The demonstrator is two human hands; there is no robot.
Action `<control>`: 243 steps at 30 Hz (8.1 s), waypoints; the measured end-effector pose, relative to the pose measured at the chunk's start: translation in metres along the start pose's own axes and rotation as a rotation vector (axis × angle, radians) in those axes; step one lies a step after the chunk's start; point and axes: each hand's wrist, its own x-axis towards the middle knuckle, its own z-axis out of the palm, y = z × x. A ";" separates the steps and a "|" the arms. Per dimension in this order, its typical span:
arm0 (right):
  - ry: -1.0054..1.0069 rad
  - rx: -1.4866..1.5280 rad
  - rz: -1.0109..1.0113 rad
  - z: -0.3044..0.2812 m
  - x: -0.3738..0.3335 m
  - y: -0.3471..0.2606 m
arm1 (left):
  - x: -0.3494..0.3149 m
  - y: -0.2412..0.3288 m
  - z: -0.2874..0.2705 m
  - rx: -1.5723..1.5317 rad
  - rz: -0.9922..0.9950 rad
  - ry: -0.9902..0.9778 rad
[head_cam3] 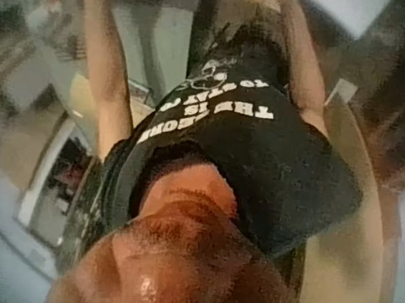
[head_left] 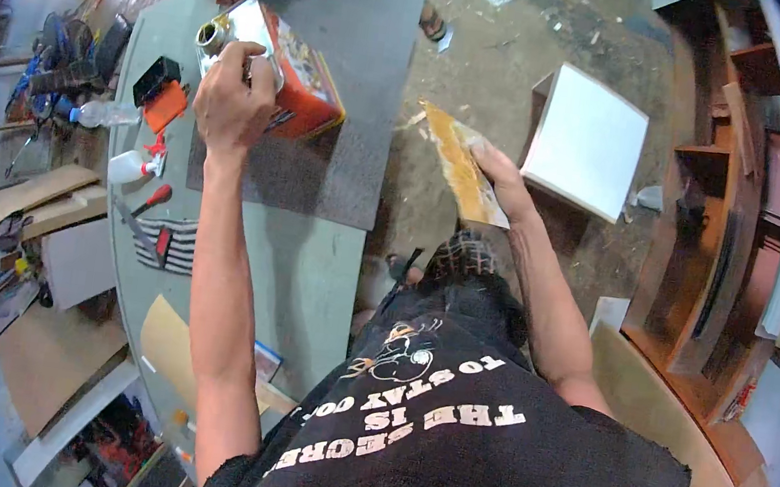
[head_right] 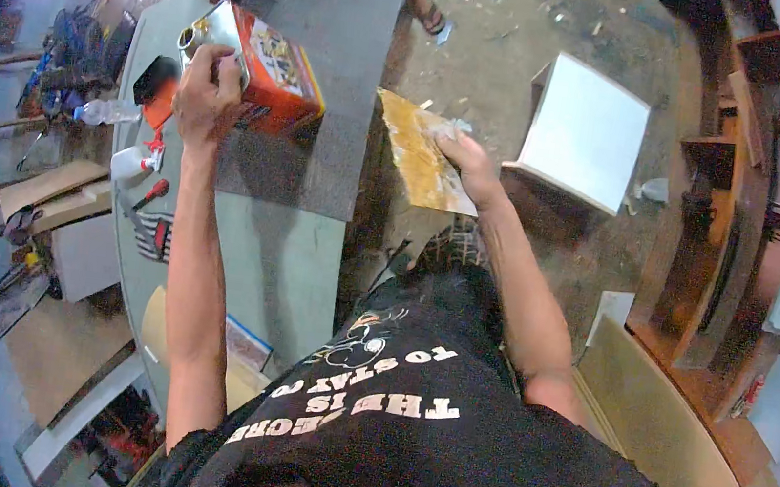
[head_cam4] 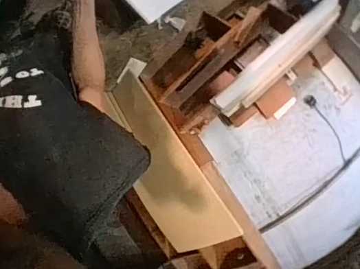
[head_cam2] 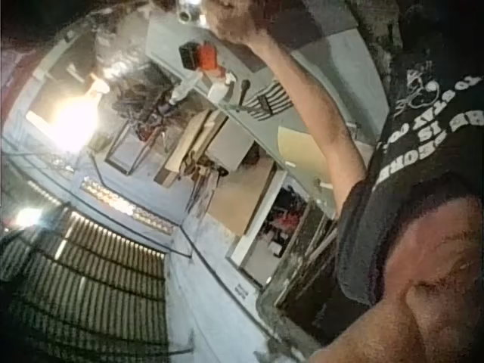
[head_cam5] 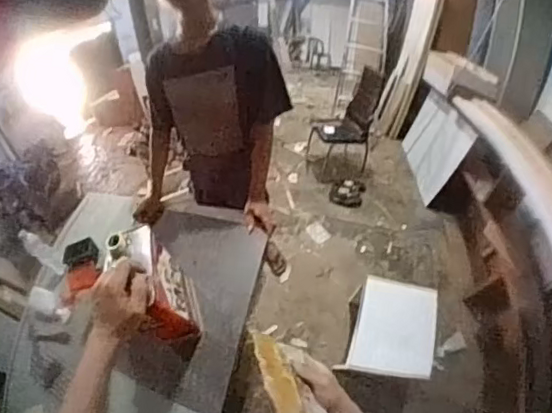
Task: The person prepares a plywood piece and a veneer sheet by pouring adhesive from a tin and spreading it evenly across both surfaces using a hand-held metal scraper.
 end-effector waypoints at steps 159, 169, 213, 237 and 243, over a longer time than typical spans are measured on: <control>-0.651 0.664 -0.385 -0.007 -0.062 -0.108 | -0.163 0.199 -0.083 -1.455 -0.121 -0.333; -0.707 0.788 -0.259 0.026 -0.076 -0.089 | -0.146 0.217 -0.073 -1.474 -0.338 -0.547; -0.129 -0.294 -0.342 0.116 -0.141 -0.049 | -0.183 0.190 -0.124 -1.819 -1.149 -0.005; -0.140 -0.615 -0.325 0.120 -0.148 -0.146 | -0.147 0.168 -0.168 -0.777 -0.195 -0.360; -0.360 -0.264 -0.044 0.112 -0.149 -0.128 | -0.159 0.213 -0.167 -1.353 -0.175 -0.461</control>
